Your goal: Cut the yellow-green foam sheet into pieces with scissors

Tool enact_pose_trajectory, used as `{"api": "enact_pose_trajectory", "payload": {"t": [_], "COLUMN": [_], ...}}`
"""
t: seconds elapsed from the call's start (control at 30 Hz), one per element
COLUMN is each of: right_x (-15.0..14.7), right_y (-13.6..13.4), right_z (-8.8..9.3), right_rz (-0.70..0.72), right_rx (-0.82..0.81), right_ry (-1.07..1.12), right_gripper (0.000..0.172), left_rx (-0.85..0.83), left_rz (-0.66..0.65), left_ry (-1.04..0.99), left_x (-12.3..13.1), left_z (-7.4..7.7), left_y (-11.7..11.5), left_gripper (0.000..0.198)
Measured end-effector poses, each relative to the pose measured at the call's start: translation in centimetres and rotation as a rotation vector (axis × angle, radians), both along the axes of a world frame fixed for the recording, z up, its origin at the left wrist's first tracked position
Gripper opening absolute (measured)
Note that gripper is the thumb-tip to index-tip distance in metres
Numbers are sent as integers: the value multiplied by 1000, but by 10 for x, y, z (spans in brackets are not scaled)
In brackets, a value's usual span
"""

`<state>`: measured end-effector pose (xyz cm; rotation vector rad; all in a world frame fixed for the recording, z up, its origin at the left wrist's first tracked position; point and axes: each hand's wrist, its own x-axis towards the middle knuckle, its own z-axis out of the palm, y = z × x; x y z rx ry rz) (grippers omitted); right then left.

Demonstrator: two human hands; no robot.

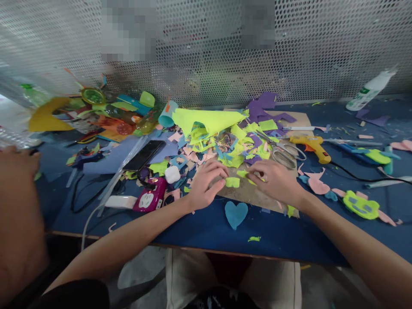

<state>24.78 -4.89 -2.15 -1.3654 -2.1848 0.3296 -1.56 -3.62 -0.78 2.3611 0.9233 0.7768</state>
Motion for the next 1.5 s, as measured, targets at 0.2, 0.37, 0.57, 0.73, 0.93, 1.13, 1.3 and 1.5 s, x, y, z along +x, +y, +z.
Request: {"api": "enact_pose_trajectory", "payload": {"t": [0.2,0.37,0.57,0.73,0.93,1.13,1.3,1.5], "right_x": [4,0,1,-1,-5,-10,-12,-14], "right_y": [-1,-6,-12,-15,-15,-12,-9,-8], "right_z": [-1,2,4,6,8,15,8,0], "right_rz": [-214,-42,177,198,202,42,-12,0], "right_rx": [-33,179,353,382,367,0,-192,-250], "right_ry": [121,79,-63,-176,-134,193,187,146], "right_gripper": [29,20,17,22,31,41,45,43], "left_rx": [-31,-3,-4,-4,-44,55,147,165], "left_rz": [-38,1,116,58,-6,-47,-55,-21], "left_ry": [235,256,193,133,85,211,301,338], "left_x": [11,11,6,9,10,8,7,7], "left_z": [-9,-11,-3,-2,-6,-9,-11,-11], "left_y": [-4,-3,-1,-4,-3,-1,-1,0], "left_gripper": [19,13,13,27,22,23,26,24]}}
